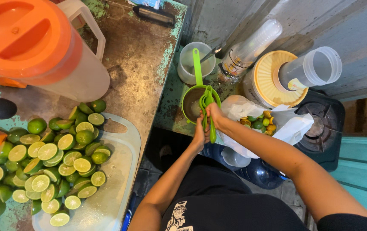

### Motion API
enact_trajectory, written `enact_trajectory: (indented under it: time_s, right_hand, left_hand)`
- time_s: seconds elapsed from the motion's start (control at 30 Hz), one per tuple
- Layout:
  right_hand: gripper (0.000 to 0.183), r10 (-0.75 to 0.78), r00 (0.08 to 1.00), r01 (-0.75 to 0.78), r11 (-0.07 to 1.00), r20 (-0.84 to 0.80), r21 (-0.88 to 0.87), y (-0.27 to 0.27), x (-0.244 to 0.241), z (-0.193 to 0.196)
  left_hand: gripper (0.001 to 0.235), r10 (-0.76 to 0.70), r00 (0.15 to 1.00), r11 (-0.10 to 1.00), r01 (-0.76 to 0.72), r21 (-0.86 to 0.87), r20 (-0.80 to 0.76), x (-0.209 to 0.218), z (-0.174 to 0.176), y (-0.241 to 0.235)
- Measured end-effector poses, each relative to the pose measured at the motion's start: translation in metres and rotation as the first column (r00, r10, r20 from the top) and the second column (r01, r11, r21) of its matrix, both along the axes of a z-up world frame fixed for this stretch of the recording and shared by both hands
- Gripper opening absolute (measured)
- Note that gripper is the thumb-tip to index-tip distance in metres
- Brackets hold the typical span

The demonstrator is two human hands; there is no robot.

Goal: The person uses a green manual citrus press to squeeze lime halves over a small bowl. They repeatedly pick up lime halves from a cutting board, press them to extract juice, and discard the squeezed peels into a white plastic bag.

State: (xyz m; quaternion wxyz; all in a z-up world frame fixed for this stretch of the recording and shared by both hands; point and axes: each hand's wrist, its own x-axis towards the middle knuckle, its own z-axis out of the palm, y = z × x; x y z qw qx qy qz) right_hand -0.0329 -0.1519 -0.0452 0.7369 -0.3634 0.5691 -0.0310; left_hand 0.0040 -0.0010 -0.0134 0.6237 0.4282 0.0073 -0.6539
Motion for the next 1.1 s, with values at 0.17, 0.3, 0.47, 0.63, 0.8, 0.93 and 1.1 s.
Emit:
enact_trajectory:
  time_s: [0.17,0.3,0.47,0.63,0.8,0.93,1.1]
  right_hand:
    - [0.023,-0.017,1.000,0.017,1.000,-0.013,0.002,0.012,0.003,0.016]
    - [0.020,-0.061,0.996,0.054,0.995,-0.071,-0.088,0.026,0.005,0.023]
    - [0.007,-0.176,0.984,0.166,0.958,-0.023,-0.234,0.032,0.006,0.010]
    - [0.007,-0.260,0.965,0.261,0.917,0.045,-0.302,0.032,0.002,-0.018]
    - [0.009,-0.222,0.972,0.235,0.924,0.077,-0.302,0.036,-0.002,-0.016]
    - [0.016,0.094,0.986,-0.092,0.995,0.134,-0.027,0.016,-0.010,0.026]
    - [0.042,0.773,0.633,-0.773,0.629,-0.040,-0.082,-0.037,-0.014,0.095]
  left_hand:
    - [0.064,-0.043,0.999,0.995,0.041,0.096,0.025,-0.003,-0.018,-0.004]
    - [0.064,-0.013,1.000,0.983,0.014,0.181,-0.004,-0.010,-0.043,-0.005]
    - [0.054,0.145,0.989,0.987,-0.146,0.062,0.020,-0.020,-0.066,-0.012]
    - [0.058,0.176,0.984,0.984,-0.175,0.021,-0.028,-0.024,-0.069,-0.010]
    - [0.049,0.107,0.994,0.989,-0.105,0.100,-0.013,-0.015,-0.053,-0.004]
    - [0.066,-0.054,0.996,0.997,0.057,0.046,-0.069,0.002,-0.028,0.002]
    - [0.069,-0.081,0.990,0.995,0.073,-0.072,-0.113,0.016,0.000,0.002]
